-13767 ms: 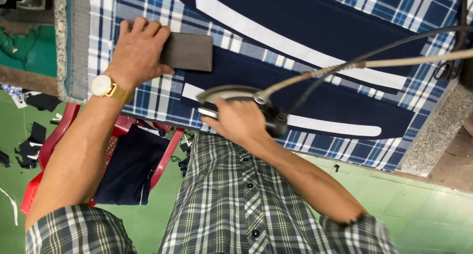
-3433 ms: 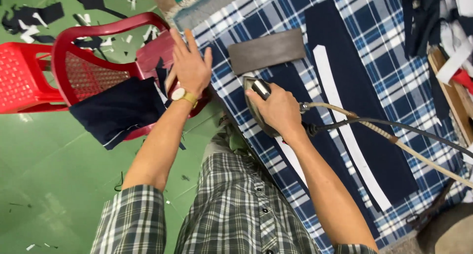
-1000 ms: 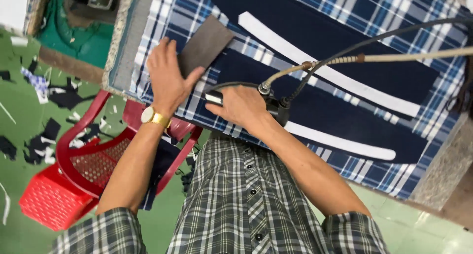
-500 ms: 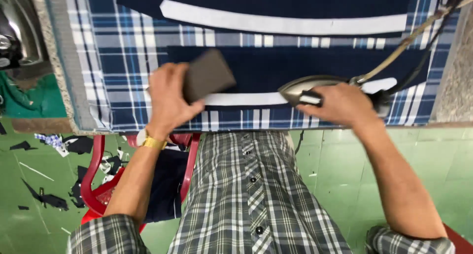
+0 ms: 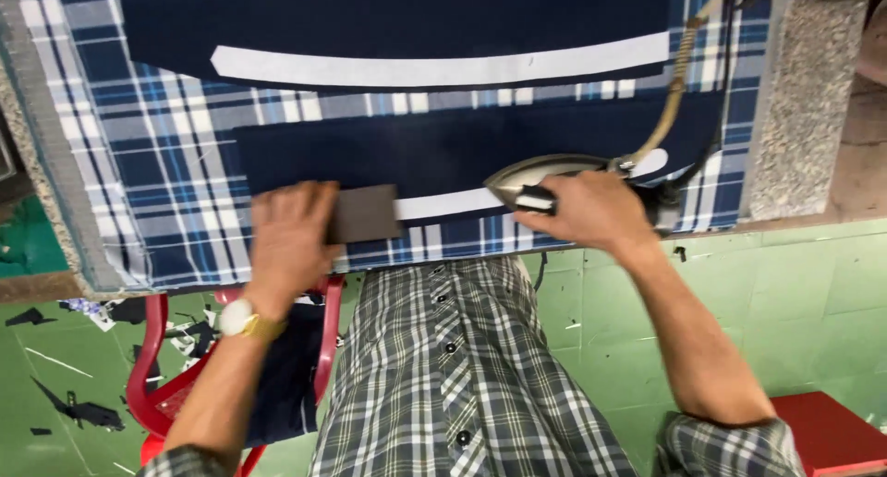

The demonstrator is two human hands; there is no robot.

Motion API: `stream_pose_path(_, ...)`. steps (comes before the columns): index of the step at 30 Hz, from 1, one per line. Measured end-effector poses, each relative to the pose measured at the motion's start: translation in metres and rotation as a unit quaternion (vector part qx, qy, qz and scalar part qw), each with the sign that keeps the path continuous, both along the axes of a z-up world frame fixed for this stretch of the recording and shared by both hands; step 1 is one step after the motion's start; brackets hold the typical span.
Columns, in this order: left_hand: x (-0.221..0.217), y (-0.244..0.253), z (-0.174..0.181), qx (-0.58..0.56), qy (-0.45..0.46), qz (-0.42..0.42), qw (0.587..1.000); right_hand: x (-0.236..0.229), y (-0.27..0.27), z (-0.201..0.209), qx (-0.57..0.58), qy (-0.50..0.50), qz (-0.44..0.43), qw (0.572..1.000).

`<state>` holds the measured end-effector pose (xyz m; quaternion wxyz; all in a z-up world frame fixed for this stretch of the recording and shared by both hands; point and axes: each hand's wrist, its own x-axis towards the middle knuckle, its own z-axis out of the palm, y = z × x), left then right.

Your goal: The person irons two dark blue fabric pieces with white stripes on a plaid-covered table. They use a steam iron in the right hand and a small dark rectangular block in the left hand to press the fabric while ironing. The person repeatedly moves the iron and the block along the length of the fabric pieces.

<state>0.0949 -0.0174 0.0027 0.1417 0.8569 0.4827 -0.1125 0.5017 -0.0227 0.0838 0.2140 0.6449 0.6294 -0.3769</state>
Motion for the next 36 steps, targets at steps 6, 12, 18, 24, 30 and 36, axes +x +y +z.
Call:
stream_pose_path(6,-0.02,0.0,0.02,0.007,0.11,0.11,0.988,-0.073,0.018,0.004,0.059,0.156,0.111,0.98)
stream_pose_path(12,-0.002,0.004,0.024,0.015,0.178,0.126,0.976,-0.136,0.032,-0.023,0.071,0.231,0.215,0.946)
stream_pose_path(18,-0.001,-0.003,0.019,0.045,0.185,0.134,0.973,-0.139,0.03,-0.038,0.078,0.246,0.211,0.943)
stream_pose_path(24,-0.006,-0.006,0.013,0.061,0.223,0.119,0.965,-0.061,0.022,-0.012,-0.02,0.184,0.263,0.947)
stream_pose_path(30,-0.029,-0.016,-0.002,0.148,0.198,0.049,0.968,0.067,0.02,0.003,-0.053,0.095,0.191,0.976)
stream_pose_path(36,0.061,-0.018,-0.003,0.085,0.064,0.009,0.994,0.173,0.007,-0.008,0.004,0.017,0.029,0.999)
